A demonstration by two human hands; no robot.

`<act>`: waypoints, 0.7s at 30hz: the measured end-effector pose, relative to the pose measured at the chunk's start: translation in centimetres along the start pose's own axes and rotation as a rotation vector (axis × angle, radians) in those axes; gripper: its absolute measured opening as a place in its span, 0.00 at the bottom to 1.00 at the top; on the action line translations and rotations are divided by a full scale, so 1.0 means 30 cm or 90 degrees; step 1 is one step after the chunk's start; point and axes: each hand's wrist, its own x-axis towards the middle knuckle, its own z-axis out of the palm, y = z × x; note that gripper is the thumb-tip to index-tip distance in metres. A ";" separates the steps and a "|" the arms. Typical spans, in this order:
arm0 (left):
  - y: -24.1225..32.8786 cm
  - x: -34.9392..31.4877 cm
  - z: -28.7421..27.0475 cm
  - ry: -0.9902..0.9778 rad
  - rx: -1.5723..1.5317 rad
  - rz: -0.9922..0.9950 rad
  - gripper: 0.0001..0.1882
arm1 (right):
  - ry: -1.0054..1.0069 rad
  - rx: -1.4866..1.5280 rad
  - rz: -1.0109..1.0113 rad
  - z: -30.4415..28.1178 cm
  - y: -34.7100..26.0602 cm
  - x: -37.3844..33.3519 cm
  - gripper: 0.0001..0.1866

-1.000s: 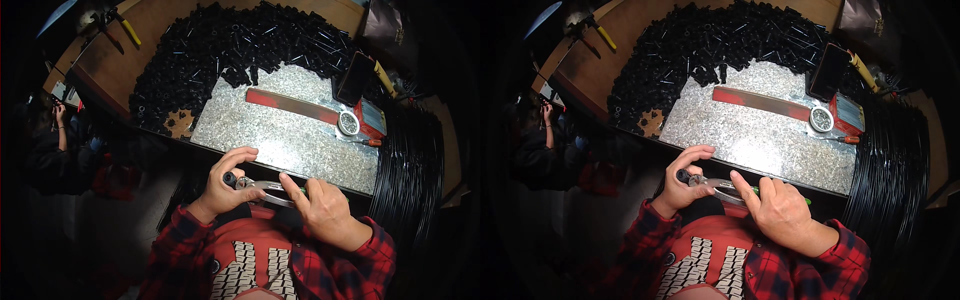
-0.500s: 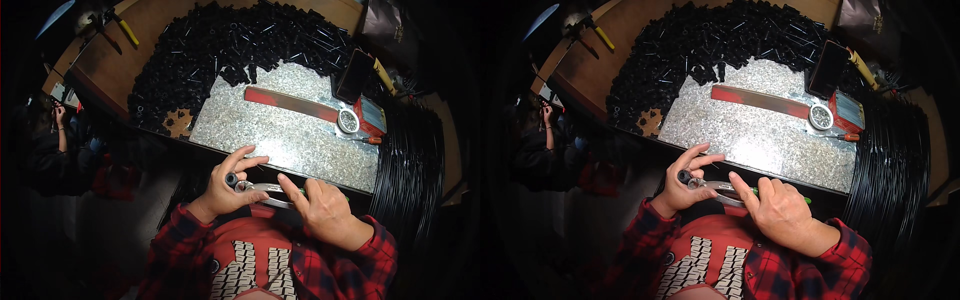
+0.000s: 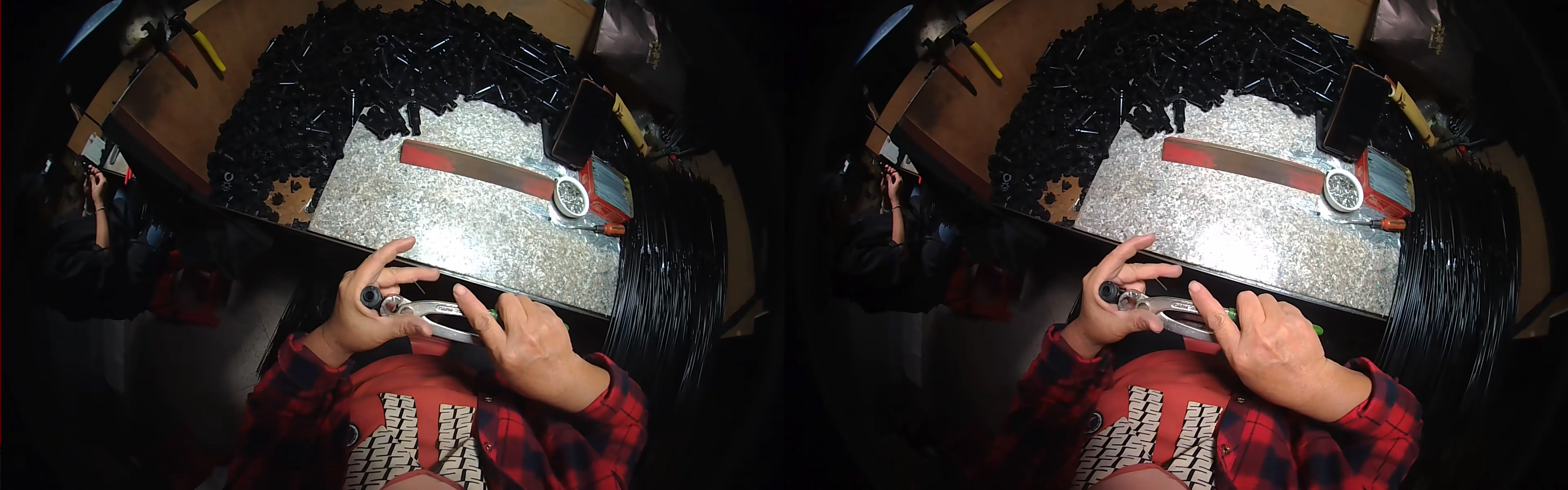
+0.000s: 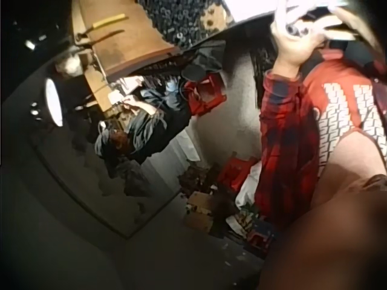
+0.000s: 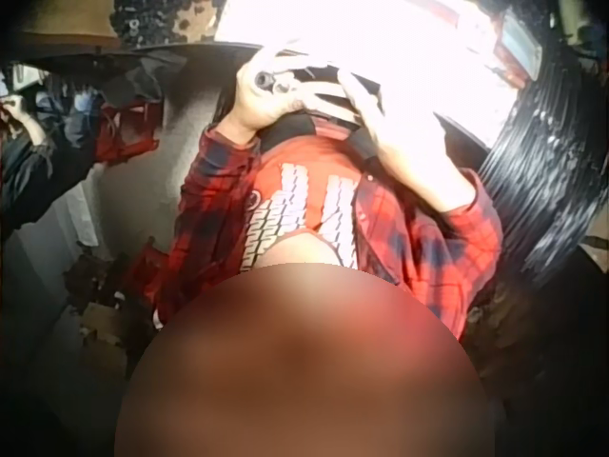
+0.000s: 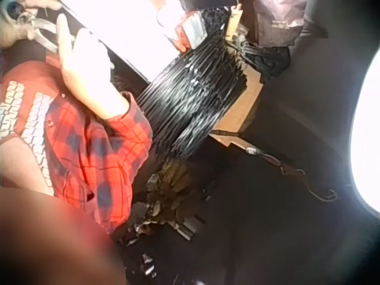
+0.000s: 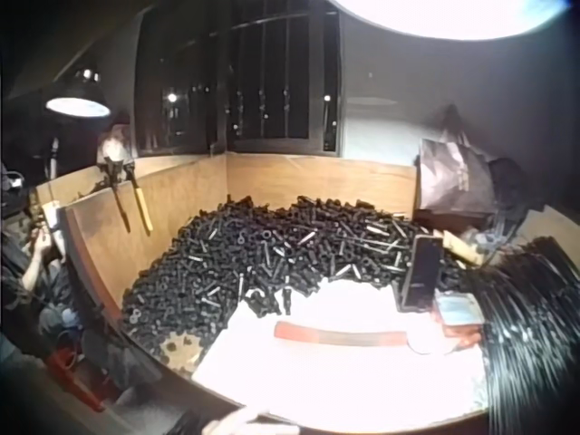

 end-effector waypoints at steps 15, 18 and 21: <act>0.008 0.002 -0.007 0.133 0.078 -0.035 0.30 | -0.010 0.160 0.077 0.080 0.061 -0.038 0.35; -0.006 0.004 -0.005 0.178 0.022 -0.039 0.28 | 0.010 0.149 0.178 0.096 0.147 -0.069 0.31; 0.027 0.003 0.012 0.176 0.007 -0.062 0.25 | 0.049 0.106 0.226 0.169 0.249 -0.090 0.30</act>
